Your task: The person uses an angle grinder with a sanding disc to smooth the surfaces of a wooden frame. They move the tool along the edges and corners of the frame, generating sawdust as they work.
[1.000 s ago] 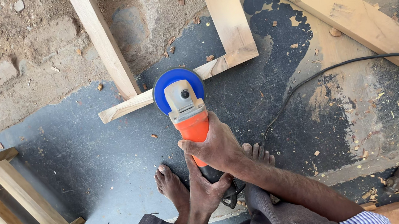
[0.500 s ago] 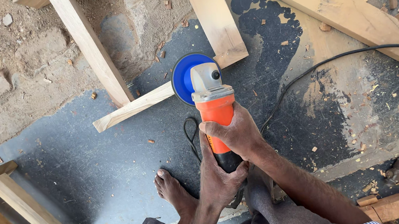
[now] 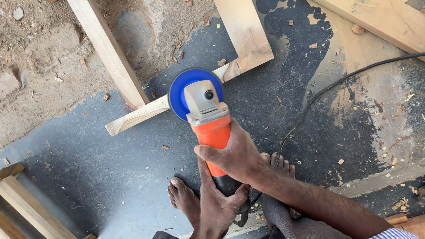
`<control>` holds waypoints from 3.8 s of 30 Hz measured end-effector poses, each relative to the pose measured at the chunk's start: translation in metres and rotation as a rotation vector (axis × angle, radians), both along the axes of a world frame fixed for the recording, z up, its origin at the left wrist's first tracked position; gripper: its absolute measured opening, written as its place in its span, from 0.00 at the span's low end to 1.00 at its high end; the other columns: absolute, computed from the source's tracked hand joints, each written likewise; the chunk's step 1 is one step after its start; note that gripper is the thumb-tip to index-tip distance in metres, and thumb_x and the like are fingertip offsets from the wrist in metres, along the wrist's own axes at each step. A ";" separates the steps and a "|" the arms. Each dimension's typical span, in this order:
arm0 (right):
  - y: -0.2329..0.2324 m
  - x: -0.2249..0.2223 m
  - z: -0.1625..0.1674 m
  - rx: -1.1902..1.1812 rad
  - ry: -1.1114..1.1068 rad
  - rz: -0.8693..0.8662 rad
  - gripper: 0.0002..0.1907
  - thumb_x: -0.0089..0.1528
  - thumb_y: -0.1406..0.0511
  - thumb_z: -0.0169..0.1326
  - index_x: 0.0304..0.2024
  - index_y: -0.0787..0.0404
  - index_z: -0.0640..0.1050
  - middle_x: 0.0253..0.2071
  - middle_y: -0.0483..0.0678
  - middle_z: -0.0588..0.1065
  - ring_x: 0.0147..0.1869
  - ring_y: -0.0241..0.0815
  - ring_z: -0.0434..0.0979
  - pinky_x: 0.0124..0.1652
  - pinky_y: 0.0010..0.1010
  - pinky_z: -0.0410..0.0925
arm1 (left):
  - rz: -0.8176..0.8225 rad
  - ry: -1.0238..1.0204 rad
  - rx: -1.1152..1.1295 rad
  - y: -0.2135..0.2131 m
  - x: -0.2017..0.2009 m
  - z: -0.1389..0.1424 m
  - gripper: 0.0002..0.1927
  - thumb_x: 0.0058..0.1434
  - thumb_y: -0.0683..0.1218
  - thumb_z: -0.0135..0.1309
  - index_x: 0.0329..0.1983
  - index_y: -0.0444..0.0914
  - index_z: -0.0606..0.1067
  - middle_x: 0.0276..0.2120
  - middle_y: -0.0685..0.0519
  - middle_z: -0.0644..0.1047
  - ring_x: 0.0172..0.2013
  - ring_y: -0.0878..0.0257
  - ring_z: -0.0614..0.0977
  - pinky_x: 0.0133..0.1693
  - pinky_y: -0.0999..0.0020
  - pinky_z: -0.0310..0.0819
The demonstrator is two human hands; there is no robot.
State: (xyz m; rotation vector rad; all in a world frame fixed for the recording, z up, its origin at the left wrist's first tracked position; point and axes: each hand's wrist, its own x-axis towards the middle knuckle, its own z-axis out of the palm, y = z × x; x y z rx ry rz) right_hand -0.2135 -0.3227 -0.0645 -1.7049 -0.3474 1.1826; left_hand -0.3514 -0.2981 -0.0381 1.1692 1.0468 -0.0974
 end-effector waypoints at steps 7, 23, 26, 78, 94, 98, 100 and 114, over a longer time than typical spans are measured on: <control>0.007 -0.016 0.003 -0.080 -0.110 0.298 0.42 0.54 0.51 0.64 0.60 0.69 0.65 0.48 0.58 0.76 0.52 0.52 0.82 0.51 0.39 0.75 | 0.169 -0.199 0.243 -0.031 -0.025 -0.036 0.56 0.50 0.53 0.69 0.74 0.31 0.50 0.62 0.41 0.69 0.62 0.52 0.74 0.63 0.55 0.70; -0.114 0.115 0.024 -0.331 -0.498 -0.060 0.30 0.53 0.60 0.66 0.55 0.65 0.76 0.45 0.48 0.80 0.46 0.38 0.82 0.46 0.32 0.75 | -0.101 -0.473 0.144 -0.135 0.112 -0.048 0.70 0.51 0.51 0.70 0.80 0.26 0.31 0.70 0.29 0.63 0.71 0.42 0.69 0.68 0.55 0.65; -0.099 0.114 0.013 -0.255 -0.513 -0.013 0.30 0.53 0.60 0.67 0.54 0.66 0.75 0.45 0.50 0.80 0.46 0.41 0.81 0.46 0.33 0.75 | -0.067 -0.449 0.130 -0.133 0.114 -0.066 0.69 0.54 0.51 0.66 0.80 0.26 0.28 0.66 0.33 0.69 0.66 0.45 0.75 0.68 0.55 0.69; -0.039 0.111 -0.002 -0.388 -0.536 -0.010 0.35 0.51 0.55 0.67 0.53 0.68 0.71 0.43 0.53 0.78 0.44 0.43 0.83 0.44 0.36 0.77 | -0.066 -0.435 0.077 -0.071 0.116 -0.079 0.68 0.52 0.48 0.66 0.79 0.33 0.28 0.62 0.36 0.68 0.62 0.46 0.77 0.63 0.51 0.72; -0.037 0.108 -0.006 -0.399 -0.513 -0.033 0.36 0.50 0.54 0.67 0.52 0.68 0.71 0.41 0.53 0.78 0.42 0.42 0.83 0.41 0.35 0.77 | -0.151 -0.332 0.084 -0.064 0.113 -0.078 0.69 0.51 0.50 0.66 0.78 0.35 0.26 0.59 0.37 0.68 0.60 0.48 0.77 0.62 0.50 0.72; -0.038 0.108 -0.004 -0.391 -0.491 -0.041 0.35 0.50 0.54 0.66 0.52 0.68 0.71 0.41 0.53 0.78 0.42 0.42 0.83 0.41 0.35 0.78 | -0.172 -0.282 0.040 -0.062 0.113 -0.073 0.69 0.49 0.50 0.65 0.78 0.36 0.27 0.58 0.39 0.70 0.58 0.48 0.79 0.61 0.52 0.73; -0.038 0.109 -0.002 -0.405 -0.500 -0.054 0.35 0.50 0.54 0.67 0.52 0.68 0.72 0.41 0.52 0.79 0.42 0.42 0.83 0.42 0.35 0.77 | -0.156 -0.293 0.039 -0.060 0.114 -0.069 0.69 0.48 0.49 0.65 0.78 0.36 0.28 0.58 0.38 0.71 0.58 0.48 0.79 0.60 0.52 0.74; -0.045 0.104 -0.002 -0.361 -0.472 -0.083 0.34 0.51 0.56 0.67 0.52 0.69 0.72 0.41 0.52 0.80 0.42 0.40 0.84 0.42 0.33 0.78 | -0.190 -0.274 0.075 -0.064 0.109 -0.068 0.68 0.49 0.50 0.64 0.79 0.37 0.27 0.56 0.38 0.72 0.55 0.49 0.81 0.57 0.52 0.77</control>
